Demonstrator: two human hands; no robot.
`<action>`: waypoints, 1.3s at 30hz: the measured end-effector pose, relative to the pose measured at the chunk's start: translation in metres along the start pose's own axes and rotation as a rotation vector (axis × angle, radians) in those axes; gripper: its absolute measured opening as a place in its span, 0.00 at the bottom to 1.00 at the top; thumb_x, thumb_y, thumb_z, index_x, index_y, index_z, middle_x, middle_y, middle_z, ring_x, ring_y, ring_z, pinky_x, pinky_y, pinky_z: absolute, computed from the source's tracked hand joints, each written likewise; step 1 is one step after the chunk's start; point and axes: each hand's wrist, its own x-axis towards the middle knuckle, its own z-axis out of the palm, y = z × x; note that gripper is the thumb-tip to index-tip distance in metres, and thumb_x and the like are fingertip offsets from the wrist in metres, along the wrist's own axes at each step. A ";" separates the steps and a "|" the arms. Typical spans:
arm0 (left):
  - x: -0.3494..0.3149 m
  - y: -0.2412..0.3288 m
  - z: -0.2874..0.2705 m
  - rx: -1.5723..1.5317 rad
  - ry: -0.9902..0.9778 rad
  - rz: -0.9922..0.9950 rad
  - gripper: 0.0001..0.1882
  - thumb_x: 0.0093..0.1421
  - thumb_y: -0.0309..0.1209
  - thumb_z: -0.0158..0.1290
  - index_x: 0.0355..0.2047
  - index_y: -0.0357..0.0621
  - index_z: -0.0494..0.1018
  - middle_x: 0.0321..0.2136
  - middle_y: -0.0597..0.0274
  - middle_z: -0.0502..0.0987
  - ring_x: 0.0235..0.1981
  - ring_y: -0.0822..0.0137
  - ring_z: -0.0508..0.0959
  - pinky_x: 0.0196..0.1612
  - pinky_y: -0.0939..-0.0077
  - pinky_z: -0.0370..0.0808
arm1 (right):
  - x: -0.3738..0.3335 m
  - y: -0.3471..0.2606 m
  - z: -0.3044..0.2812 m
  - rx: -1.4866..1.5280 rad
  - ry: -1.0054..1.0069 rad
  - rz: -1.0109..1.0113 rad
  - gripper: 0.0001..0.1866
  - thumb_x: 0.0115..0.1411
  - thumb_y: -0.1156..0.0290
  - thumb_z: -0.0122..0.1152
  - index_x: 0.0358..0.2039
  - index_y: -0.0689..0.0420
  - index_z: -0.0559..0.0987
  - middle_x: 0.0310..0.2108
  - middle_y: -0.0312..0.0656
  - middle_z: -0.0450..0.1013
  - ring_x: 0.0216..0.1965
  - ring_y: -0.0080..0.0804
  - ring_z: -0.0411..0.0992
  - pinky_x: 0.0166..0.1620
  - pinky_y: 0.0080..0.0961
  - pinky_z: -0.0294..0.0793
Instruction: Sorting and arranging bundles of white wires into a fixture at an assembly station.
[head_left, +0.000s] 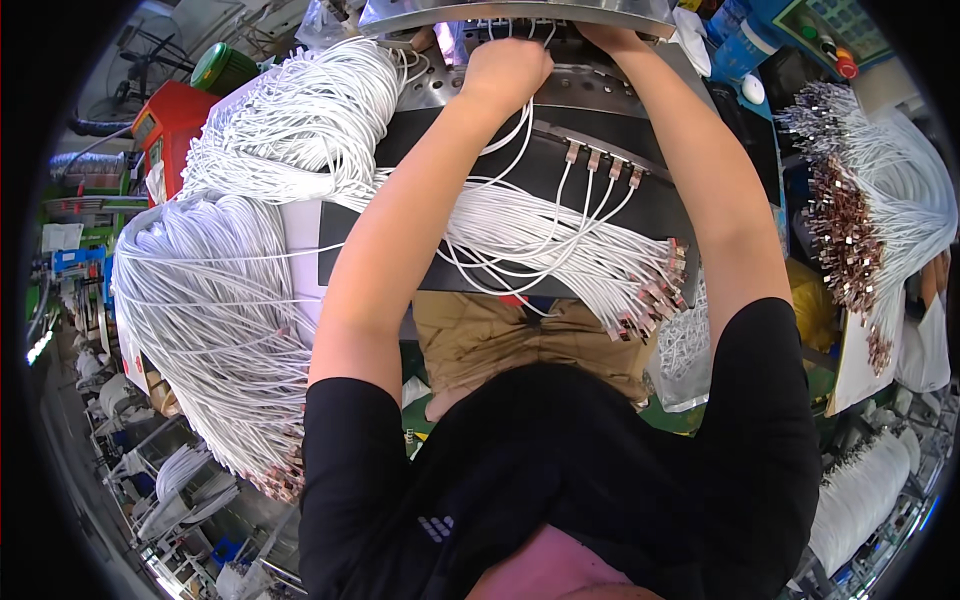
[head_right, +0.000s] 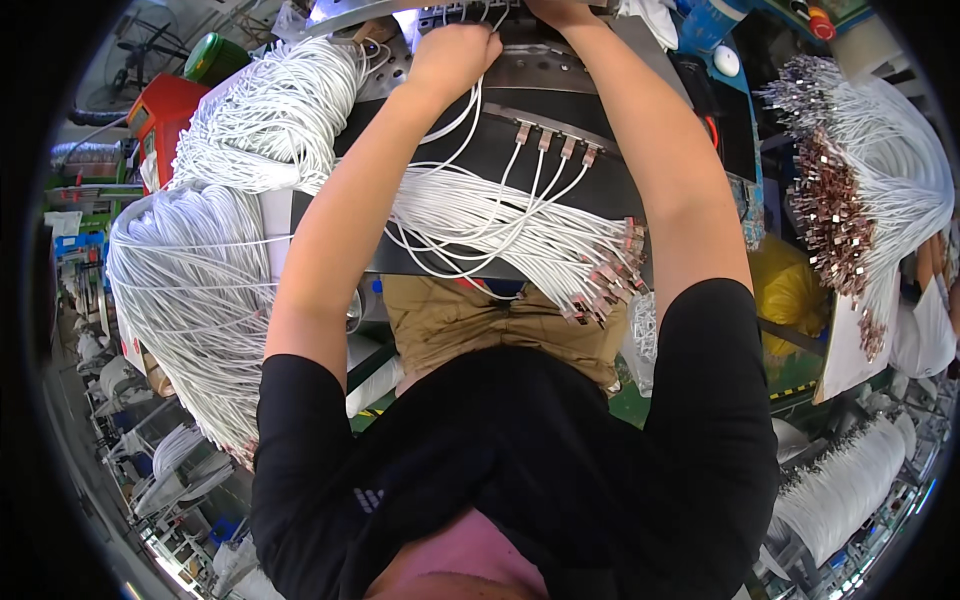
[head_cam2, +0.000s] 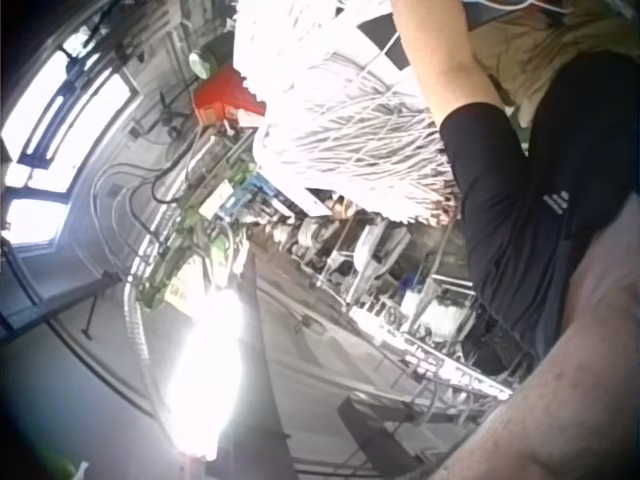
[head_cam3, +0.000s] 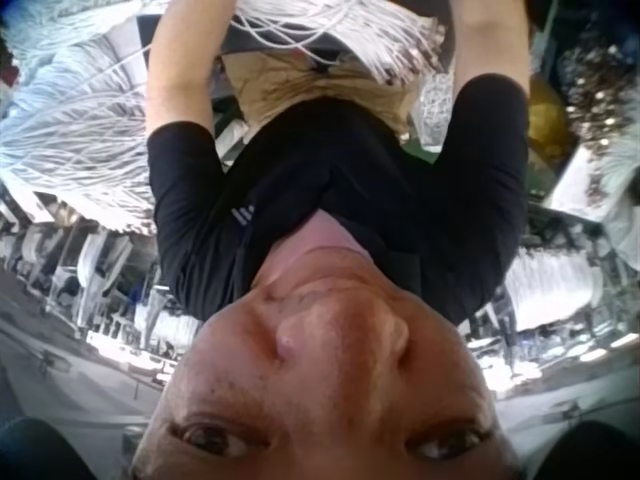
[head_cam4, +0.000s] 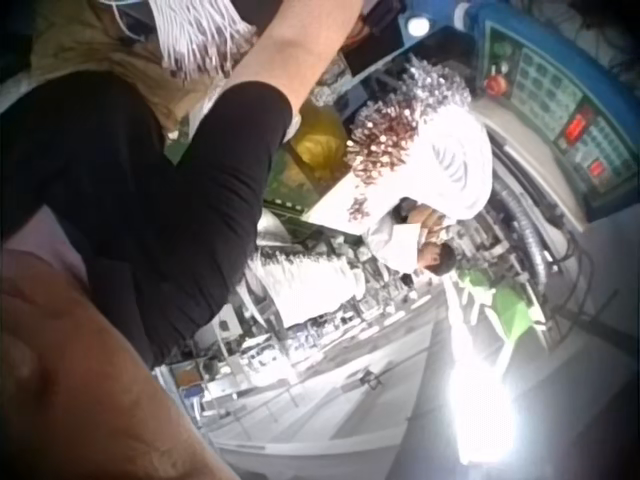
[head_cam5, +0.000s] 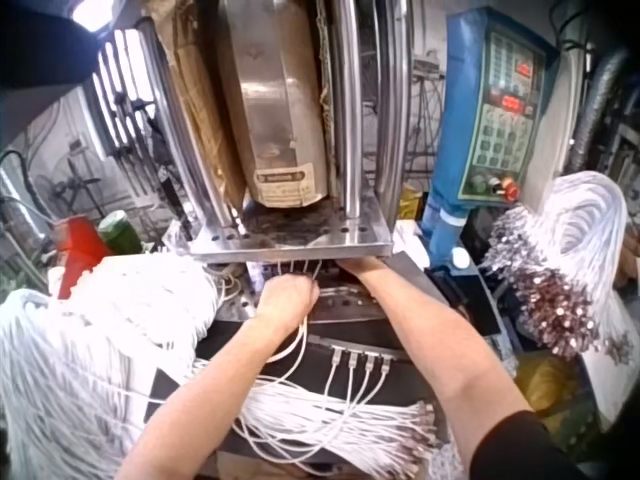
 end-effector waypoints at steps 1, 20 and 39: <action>0.000 -0.002 -0.008 -0.002 -0.024 0.024 0.17 0.62 0.41 0.50 0.25 0.43 0.77 0.23 0.50 0.80 0.28 0.48 0.81 0.33 0.54 0.77 | -0.007 -0.003 -0.006 0.026 0.003 0.004 0.17 0.64 0.65 0.55 0.49 0.59 0.76 0.48 0.53 0.73 0.51 0.49 0.70 0.52 0.39 0.69; -0.145 0.081 -0.076 -0.533 0.112 0.110 0.06 0.56 0.28 0.61 0.35 0.41 0.79 0.33 0.56 0.79 0.36 0.57 0.79 0.42 0.65 0.75 | -0.154 -0.080 -0.158 0.147 -0.075 0.087 0.15 0.61 0.67 0.60 0.49 0.48 0.79 0.38 0.45 0.71 0.44 0.43 0.69 0.48 0.34 0.69; -0.029 0.057 -0.057 -0.140 -0.094 -0.154 0.11 0.62 0.37 0.55 0.32 0.43 0.80 0.34 0.54 0.80 0.35 0.53 0.81 0.35 0.62 0.78 | 0.009 0.049 0.008 0.254 0.207 0.115 0.18 0.66 0.64 0.56 0.49 0.64 0.75 0.49 0.54 0.74 0.53 0.45 0.71 0.56 0.40 0.68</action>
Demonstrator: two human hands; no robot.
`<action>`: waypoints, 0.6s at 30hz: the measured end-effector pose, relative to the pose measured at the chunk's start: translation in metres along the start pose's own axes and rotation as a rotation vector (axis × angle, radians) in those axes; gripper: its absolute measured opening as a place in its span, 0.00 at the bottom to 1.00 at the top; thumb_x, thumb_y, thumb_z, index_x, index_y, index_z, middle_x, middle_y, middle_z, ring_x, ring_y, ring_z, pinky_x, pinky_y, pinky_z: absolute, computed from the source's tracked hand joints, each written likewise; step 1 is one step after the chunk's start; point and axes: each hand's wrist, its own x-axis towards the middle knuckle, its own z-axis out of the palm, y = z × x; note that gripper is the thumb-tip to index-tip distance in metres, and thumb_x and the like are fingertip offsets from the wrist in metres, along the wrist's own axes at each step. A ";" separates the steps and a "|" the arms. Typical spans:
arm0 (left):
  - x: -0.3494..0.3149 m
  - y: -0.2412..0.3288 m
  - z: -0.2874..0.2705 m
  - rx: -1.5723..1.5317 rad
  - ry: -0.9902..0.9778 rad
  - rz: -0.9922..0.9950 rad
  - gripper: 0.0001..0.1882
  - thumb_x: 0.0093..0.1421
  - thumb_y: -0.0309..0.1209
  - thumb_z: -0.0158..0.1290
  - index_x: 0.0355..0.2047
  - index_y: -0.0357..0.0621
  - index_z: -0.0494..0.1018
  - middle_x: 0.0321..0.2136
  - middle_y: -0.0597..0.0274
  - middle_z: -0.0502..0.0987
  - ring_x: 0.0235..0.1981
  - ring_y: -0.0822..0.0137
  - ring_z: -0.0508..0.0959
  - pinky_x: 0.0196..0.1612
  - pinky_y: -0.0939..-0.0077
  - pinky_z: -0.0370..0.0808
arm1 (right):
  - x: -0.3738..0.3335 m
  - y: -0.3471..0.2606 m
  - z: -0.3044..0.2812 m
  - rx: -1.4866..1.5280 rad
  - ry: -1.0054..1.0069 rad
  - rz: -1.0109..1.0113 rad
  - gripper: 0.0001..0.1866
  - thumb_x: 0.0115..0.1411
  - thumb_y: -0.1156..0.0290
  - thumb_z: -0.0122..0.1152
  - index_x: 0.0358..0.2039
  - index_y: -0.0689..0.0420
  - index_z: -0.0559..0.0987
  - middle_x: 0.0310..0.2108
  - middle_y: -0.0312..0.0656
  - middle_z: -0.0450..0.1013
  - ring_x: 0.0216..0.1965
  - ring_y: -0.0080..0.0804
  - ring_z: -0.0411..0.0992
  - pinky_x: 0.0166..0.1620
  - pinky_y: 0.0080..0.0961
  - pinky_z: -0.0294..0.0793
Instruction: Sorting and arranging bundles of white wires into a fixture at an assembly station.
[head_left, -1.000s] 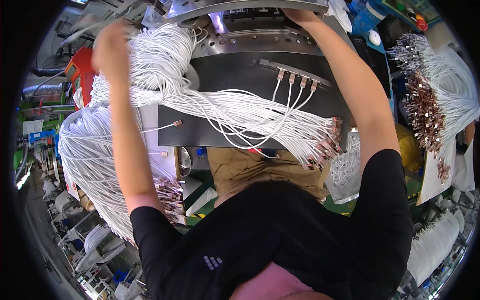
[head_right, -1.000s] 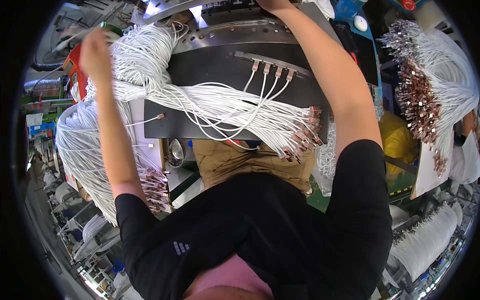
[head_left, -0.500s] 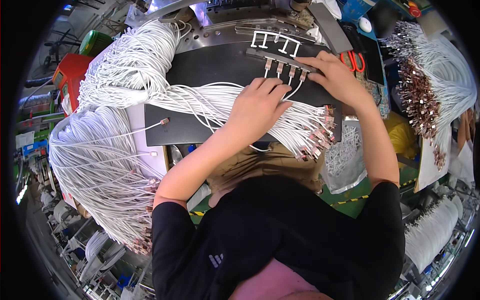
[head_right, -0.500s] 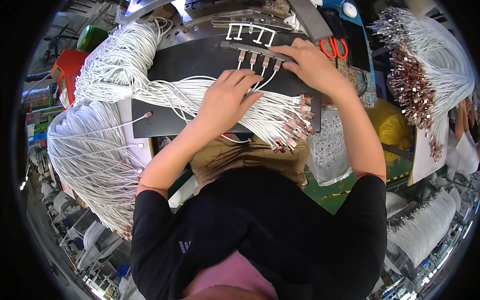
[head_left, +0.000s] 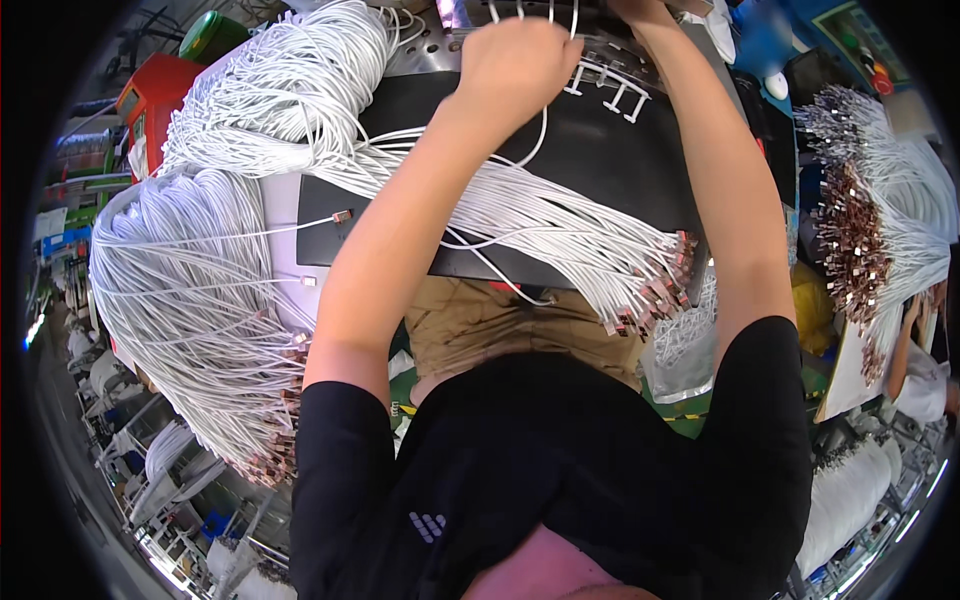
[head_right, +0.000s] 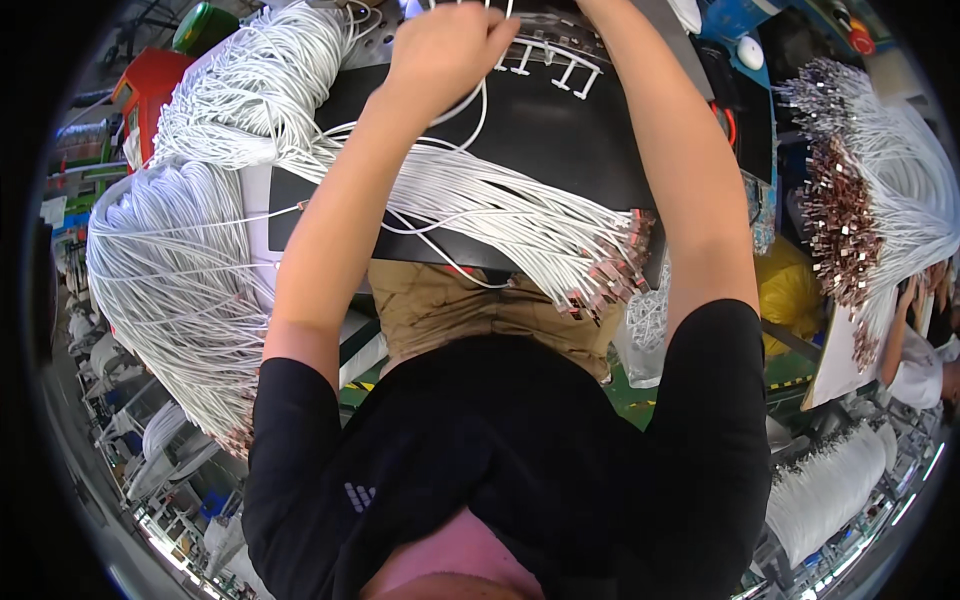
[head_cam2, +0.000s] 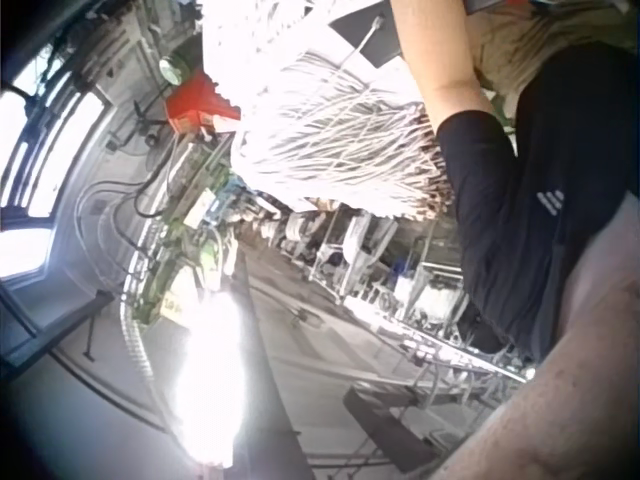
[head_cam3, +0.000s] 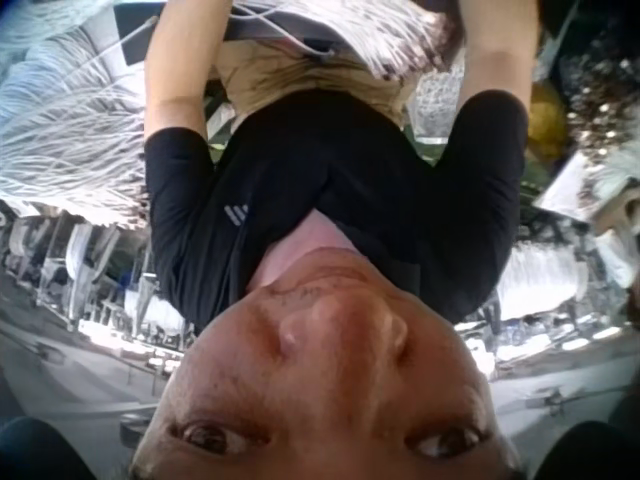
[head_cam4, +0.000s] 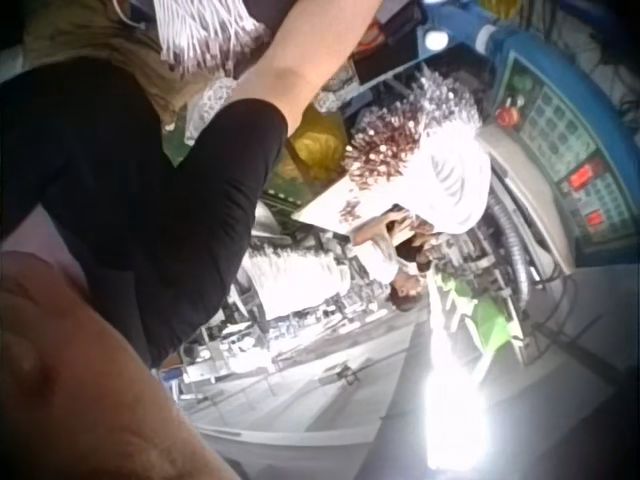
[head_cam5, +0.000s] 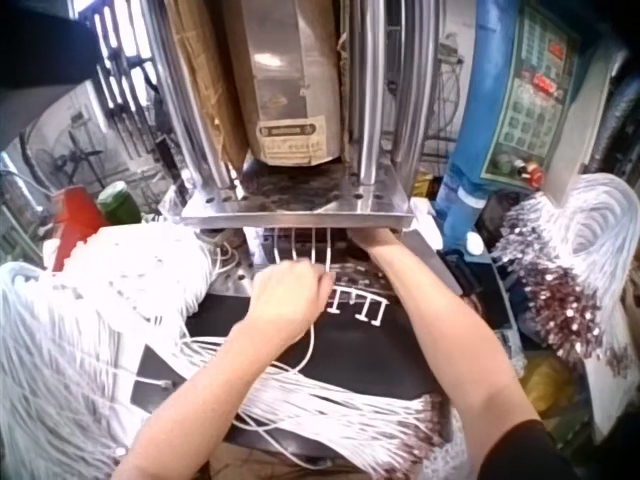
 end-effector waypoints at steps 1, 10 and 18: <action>0.017 -0.003 0.001 -0.038 -0.002 -0.029 0.13 0.61 0.38 0.55 0.30 0.42 0.81 0.36 0.50 0.81 0.35 0.54 0.83 0.36 0.60 0.79 | 0.010 0.014 0.001 0.134 -0.065 0.068 0.17 0.67 0.64 0.54 0.49 0.64 0.75 0.49 0.54 0.74 0.53 0.44 0.71 0.56 0.39 0.68; 0.044 -0.028 0.014 -0.233 0.093 -0.122 0.19 0.61 0.40 0.50 0.42 0.35 0.77 0.35 0.39 0.80 0.39 0.42 0.80 0.47 0.51 0.75 | -0.010 -0.037 -0.010 -0.200 -0.101 -0.134 0.17 0.67 0.65 0.50 0.48 0.64 0.75 0.49 0.57 0.73 0.53 0.47 0.71 0.56 0.39 0.67; 0.042 -0.083 0.054 0.247 0.422 0.111 0.25 0.57 0.35 0.51 0.54 0.37 0.71 0.52 0.44 0.75 0.53 0.47 0.74 0.54 0.54 0.71 | -0.068 -0.174 -0.052 -0.192 -0.272 -0.198 0.27 0.66 0.56 0.47 0.57 0.62 0.71 0.58 0.54 0.68 0.61 0.50 0.63 0.64 0.42 0.59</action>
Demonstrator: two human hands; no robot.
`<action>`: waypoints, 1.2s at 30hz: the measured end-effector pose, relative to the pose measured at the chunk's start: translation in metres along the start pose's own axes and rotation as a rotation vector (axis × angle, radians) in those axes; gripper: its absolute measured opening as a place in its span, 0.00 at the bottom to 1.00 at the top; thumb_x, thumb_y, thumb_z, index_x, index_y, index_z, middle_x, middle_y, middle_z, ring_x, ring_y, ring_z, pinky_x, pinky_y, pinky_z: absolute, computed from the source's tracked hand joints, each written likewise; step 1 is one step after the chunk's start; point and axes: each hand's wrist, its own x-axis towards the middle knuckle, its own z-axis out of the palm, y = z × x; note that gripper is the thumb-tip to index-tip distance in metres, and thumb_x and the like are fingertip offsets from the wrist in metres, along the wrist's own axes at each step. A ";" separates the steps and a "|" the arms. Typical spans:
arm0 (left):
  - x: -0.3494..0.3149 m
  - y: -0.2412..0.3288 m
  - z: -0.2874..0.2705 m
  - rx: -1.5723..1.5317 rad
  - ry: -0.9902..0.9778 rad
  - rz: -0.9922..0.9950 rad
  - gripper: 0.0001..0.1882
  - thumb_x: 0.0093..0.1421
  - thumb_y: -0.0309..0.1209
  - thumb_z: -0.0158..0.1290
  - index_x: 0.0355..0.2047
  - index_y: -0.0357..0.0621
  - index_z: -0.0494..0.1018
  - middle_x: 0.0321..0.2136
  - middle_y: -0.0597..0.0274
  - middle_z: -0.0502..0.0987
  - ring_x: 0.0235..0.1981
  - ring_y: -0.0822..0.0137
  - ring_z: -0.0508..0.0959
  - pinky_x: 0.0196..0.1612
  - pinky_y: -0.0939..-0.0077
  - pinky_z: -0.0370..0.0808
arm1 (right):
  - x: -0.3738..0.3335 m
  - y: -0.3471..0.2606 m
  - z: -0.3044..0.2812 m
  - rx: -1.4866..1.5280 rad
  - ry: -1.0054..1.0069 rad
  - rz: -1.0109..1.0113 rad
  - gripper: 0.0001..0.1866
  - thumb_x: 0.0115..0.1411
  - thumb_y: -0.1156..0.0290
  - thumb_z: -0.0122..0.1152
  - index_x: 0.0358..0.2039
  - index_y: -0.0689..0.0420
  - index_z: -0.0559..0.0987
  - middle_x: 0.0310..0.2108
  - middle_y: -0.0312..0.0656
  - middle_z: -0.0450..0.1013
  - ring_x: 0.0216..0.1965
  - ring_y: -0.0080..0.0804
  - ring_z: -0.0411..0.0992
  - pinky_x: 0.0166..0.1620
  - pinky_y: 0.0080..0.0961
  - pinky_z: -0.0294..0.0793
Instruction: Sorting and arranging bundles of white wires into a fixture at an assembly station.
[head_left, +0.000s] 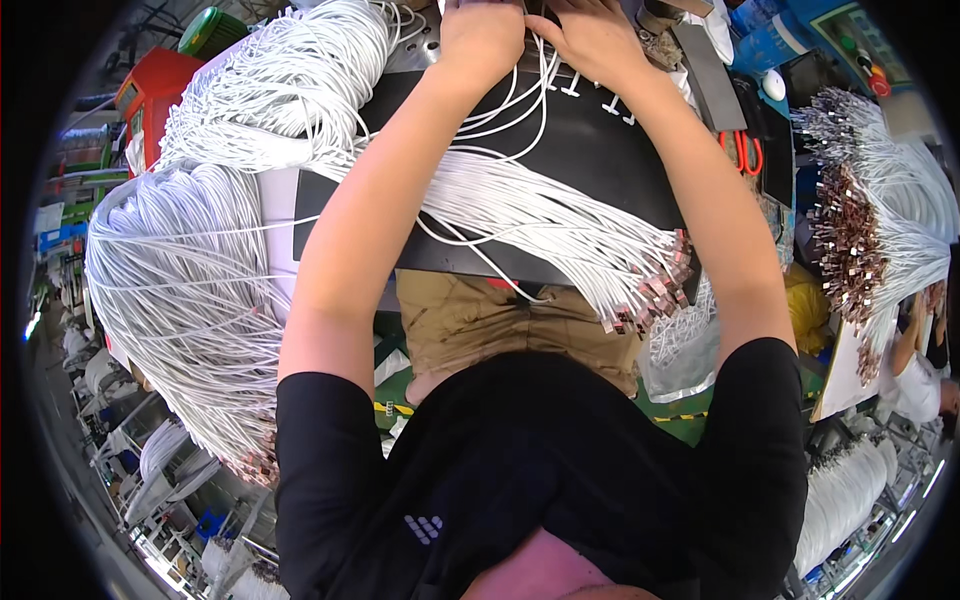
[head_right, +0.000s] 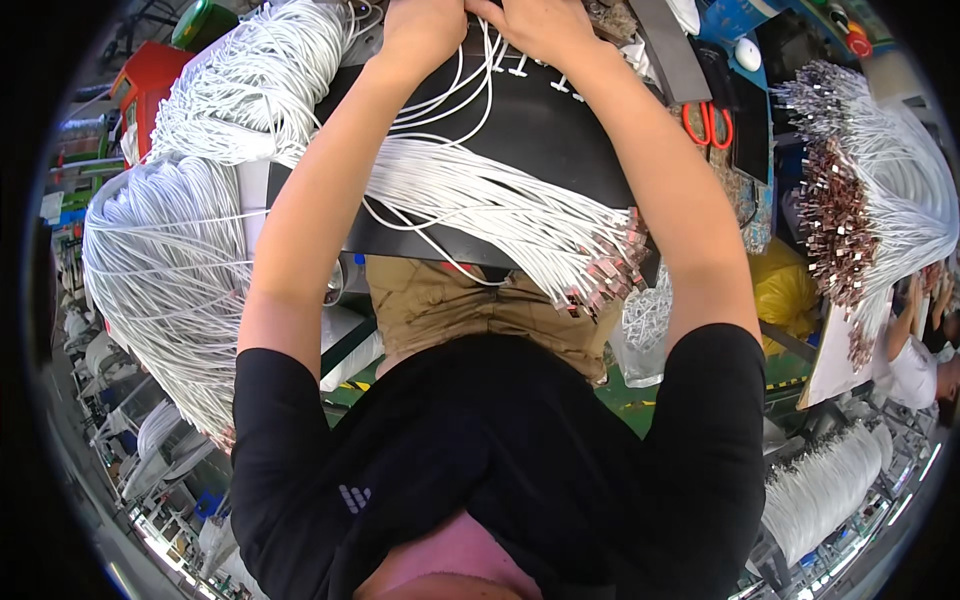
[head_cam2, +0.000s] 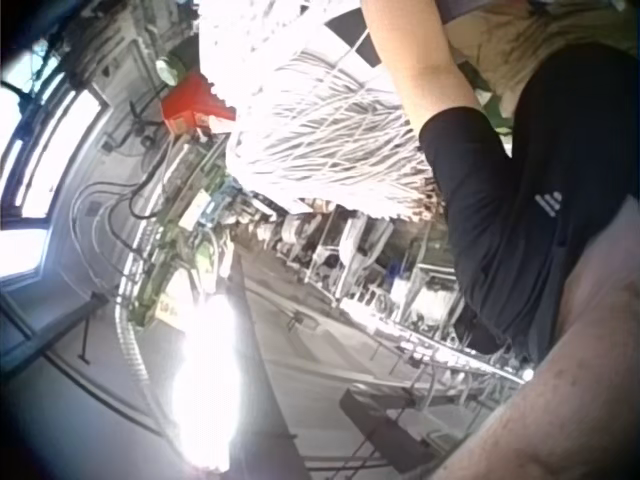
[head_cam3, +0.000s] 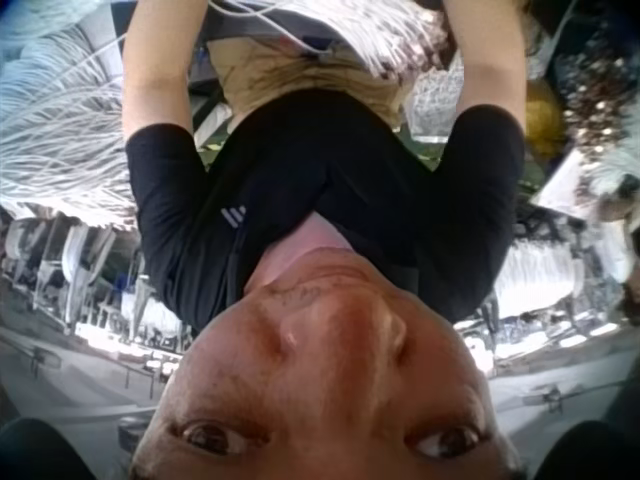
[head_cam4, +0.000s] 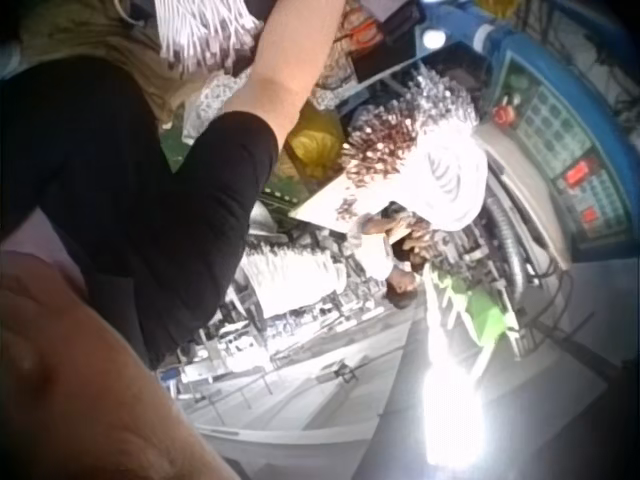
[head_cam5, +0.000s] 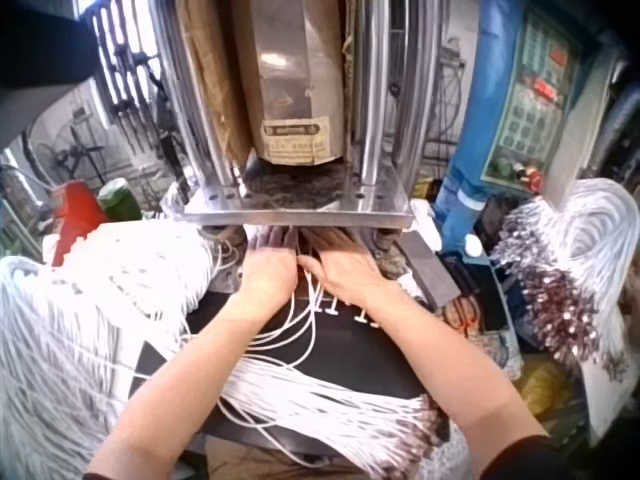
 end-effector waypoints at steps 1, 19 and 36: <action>0.008 0.005 -0.001 0.021 -0.099 -0.044 0.26 0.57 0.35 0.51 0.56 0.37 0.70 0.54 0.44 0.73 0.55 0.48 0.73 0.56 0.55 0.70 | 0.004 0.009 0.003 0.020 0.001 0.003 0.27 0.66 0.55 0.47 0.58 0.62 0.71 0.59 0.53 0.68 0.62 0.49 0.62 0.65 0.41 0.58; -0.015 0.007 -0.004 0.057 0.017 -0.107 0.26 0.61 0.37 0.46 0.60 0.48 0.67 0.60 0.57 0.70 0.62 0.56 0.67 0.62 0.45 0.59 | -0.009 -0.019 0.012 -0.431 0.271 0.045 0.16 0.65 0.62 0.55 0.45 0.61 0.80 0.42 0.49 0.76 0.47 0.47 0.73 0.51 0.36 0.70; -0.309 0.023 -0.178 -2.038 -0.779 -1.053 0.19 0.68 0.42 0.51 0.43 0.35 0.75 0.31 0.56 0.81 0.30 0.67 0.79 0.36 0.75 0.77 | -0.338 0.007 -0.106 0.106 0.680 0.819 0.17 0.70 0.68 0.49 0.24 0.62 0.67 0.19 0.32 0.61 0.23 0.23 0.60 0.26 0.24 0.62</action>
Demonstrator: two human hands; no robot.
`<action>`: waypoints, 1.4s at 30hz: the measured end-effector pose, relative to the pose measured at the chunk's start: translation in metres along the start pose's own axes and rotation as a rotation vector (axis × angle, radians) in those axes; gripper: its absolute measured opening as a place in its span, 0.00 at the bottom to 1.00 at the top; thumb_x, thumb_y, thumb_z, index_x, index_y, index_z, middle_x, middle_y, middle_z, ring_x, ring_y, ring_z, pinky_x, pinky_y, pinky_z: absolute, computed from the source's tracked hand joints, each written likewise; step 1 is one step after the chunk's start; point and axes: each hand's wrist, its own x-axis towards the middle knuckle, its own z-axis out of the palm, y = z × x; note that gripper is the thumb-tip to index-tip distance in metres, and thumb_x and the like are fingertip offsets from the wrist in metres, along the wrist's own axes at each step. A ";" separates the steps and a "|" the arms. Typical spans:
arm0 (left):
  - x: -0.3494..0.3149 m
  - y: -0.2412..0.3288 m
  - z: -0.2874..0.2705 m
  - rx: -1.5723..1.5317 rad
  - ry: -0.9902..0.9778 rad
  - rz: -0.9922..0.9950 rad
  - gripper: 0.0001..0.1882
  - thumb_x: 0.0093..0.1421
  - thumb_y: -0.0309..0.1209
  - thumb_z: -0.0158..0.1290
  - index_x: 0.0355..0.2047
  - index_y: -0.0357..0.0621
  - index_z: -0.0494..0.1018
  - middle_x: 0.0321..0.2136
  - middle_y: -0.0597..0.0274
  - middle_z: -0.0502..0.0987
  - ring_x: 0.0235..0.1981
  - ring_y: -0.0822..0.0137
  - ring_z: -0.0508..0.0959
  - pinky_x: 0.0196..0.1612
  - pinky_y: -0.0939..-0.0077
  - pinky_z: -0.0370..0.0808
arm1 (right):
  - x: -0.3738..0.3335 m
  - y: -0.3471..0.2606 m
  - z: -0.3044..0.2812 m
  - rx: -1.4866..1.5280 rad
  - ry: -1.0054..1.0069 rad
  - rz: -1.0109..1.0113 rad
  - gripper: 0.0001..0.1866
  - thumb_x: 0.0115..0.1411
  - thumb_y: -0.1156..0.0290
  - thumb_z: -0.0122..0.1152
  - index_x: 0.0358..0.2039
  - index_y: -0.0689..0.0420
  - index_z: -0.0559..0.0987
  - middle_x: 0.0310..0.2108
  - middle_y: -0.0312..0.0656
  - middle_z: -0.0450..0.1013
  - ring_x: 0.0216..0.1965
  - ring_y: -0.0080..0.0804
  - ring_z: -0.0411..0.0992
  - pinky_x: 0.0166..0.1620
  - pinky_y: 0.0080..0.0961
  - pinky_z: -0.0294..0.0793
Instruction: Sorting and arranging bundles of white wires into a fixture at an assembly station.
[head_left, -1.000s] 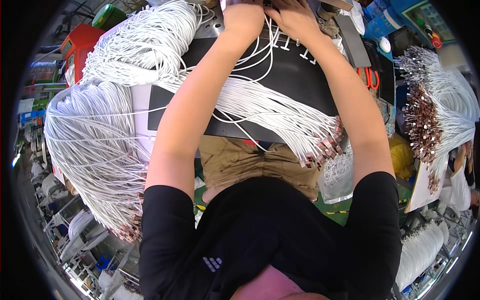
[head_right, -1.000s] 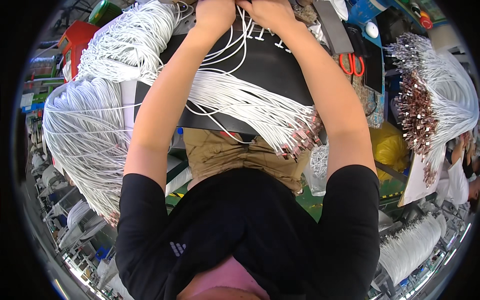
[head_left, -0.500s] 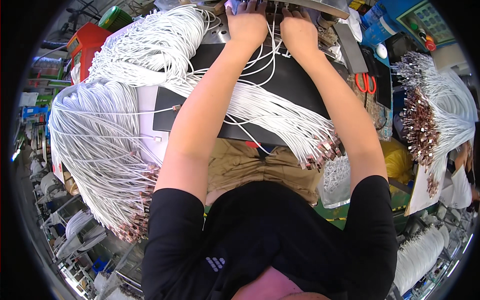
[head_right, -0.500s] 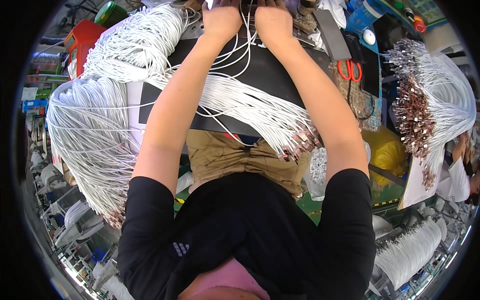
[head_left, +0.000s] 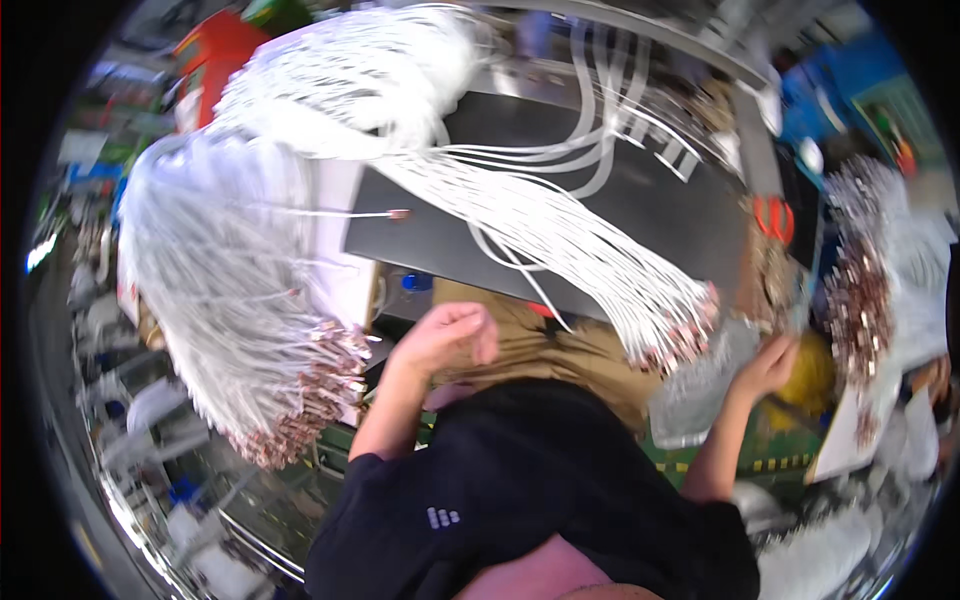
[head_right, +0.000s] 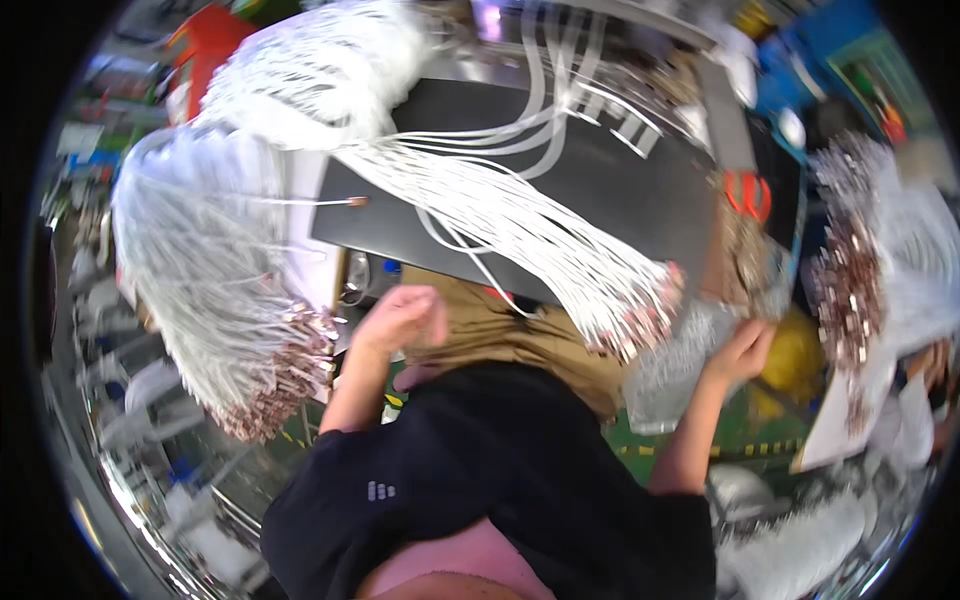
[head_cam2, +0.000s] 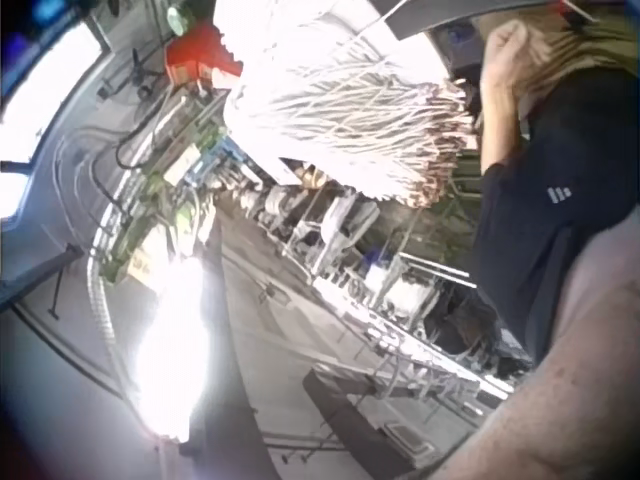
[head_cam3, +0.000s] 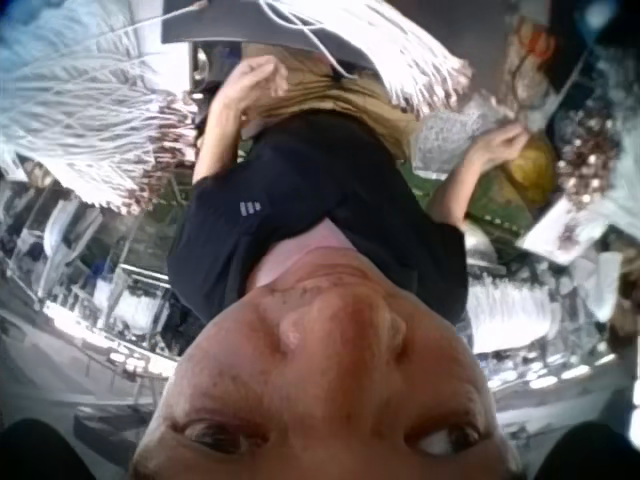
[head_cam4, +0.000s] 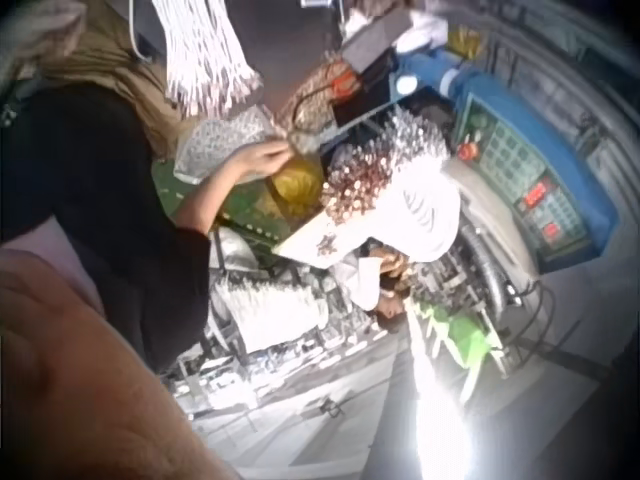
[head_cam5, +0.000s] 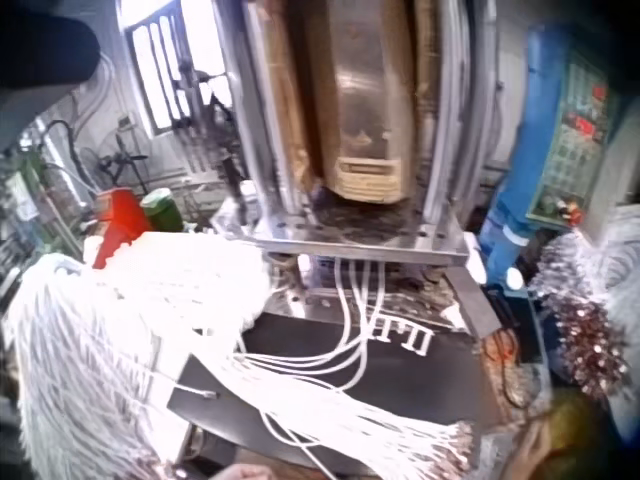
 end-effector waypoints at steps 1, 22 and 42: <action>-0.013 -0.022 -0.004 -0.042 0.254 0.075 0.20 0.69 0.43 0.50 0.46 0.35 0.74 0.34 0.55 0.80 0.32 0.66 0.80 0.37 0.74 0.77 | -0.037 -0.005 -0.007 -0.154 -0.299 0.010 0.16 0.69 0.71 0.49 0.23 0.63 0.66 0.19 0.34 0.60 0.24 0.24 0.60 0.28 0.27 0.63; 0.032 -0.047 -0.037 -0.022 0.753 0.351 0.19 0.70 0.44 0.48 0.35 0.38 0.76 0.29 0.60 0.81 0.29 0.71 0.80 0.36 0.79 0.76 | -0.077 0.101 0.028 -0.219 -0.716 -0.782 0.26 0.63 0.72 0.52 0.61 0.66 0.65 0.63 0.57 0.60 0.60 0.52 0.61 0.58 0.45 0.64; 0.027 -0.062 0.007 0.204 0.862 0.292 0.16 0.70 0.33 0.42 0.30 0.36 0.74 0.26 0.57 0.81 0.26 0.69 0.79 0.32 0.77 0.73 | -0.052 0.034 -0.006 -0.277 -1.309 -0.041 0.17 0.58 0.60 0.63 0.40 0.61 0.79 0.40 0.50 0.77 0.42 0.34 0.76 0.37 0.30 0.78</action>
